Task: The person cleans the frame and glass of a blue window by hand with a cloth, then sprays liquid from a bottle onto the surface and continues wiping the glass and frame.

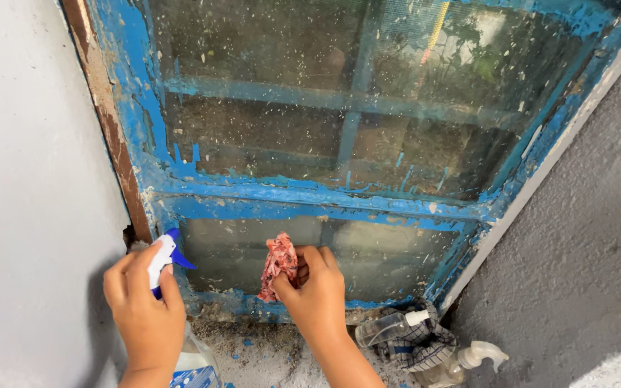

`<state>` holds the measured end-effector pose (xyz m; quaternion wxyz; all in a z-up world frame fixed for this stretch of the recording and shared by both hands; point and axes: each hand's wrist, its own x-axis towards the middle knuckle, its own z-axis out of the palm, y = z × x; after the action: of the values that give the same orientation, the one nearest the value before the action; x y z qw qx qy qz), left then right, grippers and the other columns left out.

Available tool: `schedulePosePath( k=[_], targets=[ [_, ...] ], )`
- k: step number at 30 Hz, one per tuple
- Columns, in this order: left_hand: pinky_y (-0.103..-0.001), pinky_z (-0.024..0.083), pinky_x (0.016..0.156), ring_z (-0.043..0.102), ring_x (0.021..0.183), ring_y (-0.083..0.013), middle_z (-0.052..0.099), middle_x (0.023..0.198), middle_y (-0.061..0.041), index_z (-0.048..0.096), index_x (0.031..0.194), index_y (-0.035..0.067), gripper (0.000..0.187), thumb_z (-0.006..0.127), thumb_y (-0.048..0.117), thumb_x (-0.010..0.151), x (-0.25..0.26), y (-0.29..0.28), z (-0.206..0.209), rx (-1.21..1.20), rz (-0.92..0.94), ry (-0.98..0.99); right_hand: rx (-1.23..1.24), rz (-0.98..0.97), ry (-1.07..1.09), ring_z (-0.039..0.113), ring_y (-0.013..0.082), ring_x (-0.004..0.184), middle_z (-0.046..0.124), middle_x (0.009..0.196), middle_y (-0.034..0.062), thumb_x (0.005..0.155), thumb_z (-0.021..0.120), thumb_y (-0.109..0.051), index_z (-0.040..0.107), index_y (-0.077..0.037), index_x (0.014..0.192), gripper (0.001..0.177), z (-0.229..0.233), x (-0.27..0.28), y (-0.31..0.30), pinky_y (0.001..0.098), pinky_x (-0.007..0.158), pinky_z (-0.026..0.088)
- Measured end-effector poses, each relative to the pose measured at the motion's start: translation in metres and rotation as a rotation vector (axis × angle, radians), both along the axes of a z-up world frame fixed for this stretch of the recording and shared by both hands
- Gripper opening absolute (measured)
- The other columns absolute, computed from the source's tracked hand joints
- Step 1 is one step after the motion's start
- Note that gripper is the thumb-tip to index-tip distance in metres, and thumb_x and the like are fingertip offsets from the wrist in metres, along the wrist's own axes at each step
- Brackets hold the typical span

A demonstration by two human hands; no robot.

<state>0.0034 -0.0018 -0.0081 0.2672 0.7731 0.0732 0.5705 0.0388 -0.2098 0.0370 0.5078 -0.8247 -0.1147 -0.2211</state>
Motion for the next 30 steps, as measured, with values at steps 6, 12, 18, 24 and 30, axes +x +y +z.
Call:
schedulePosePath(
  k=[6,12,18,24,30],
  targets=[
    [-0.04,0.053,0.101,0.061,0.116,-0.0315,0.047,0.134,-0.016,0.068,0.13,0.01,0.043,0.063,-0.01,0.092,0.008,0.004,0.001,-0.091,-0.093,-0.06,-0.014,-0.001,-0.003,0.066,0.0147,0.066,0.062,0.091,0.0058,0.073,0.076,-0.008,0.071,-0.002,0.1,0.027,-0.001,0.0,-0.001,0.0305,0.062,0.058],
    [-0.038,0.052,0.098,0.06,0.109,-0.0292,0.045,0.136,-0.018,0.071,0.125,0.01,0.044,0.062,-0.014,0.089,0.015,0.006,0.002,-0.146,-0.079,-0.037,0.0,0.002,-0.007,0.068,0.015,0.067,0.064,0.091,0.0065,0.074,0.076,-0.008,0.071,-0.002,0.099,0.027,-0.003,-0.001,-0.005,0.031,0.063,0.058],
    [-0.046,0.041,0.112,0.046,0.132,-0.0351,0.049,0.138,-0.012,0.074,0.116,0.015,0.034,0.063,-0.011,0.097,0.028,0.005,-0.001,-0.053,0.064,-0.019,-0.036,-0.001,-0.01,0.069,0.0162,0.068,0.064,0.091,0.0068,0.073,0.078,-0.008,0.071,-0.003,0.099,0.028,-0.005,0.0,-0.005,0.0315,0.063,0.058],
    [-0.059,0.024,0.111,0.026,0.145,-0.0398,0.044,0.162,-0.008,0.077,0.107,0.03,0.041,0.067,-0.006,0.09,0.024,0.008,-0.017,0.157,0.269,0.134,-0.028,0.007,-0.017,0.07,0.0161,0.068,0.064,0.091,0.0068,0.073,0.077,-0.009,0.071,-0.003,0.099,0.028,-0.006,0.001,-0.003,0.0315,0.064,0.059],
    [-0.062,0.014,0.114,0.021,0.151,-0.0364,0.048,0.164,0.004,0.079,0.105,0.035,0.032,0.072,0.005,0.101,0.026,0.015,-0.034,0.381,0.47,0.236,-0.018,0.043,0.029,0.07,0.0156,0.068,0.064,0.093,0.0054,0.074,0.076,-0.009,0.071,-0.003,0.1,0.027,-0.002,0.003,0.002,0.0324,0.063,0.059]
  ],
)
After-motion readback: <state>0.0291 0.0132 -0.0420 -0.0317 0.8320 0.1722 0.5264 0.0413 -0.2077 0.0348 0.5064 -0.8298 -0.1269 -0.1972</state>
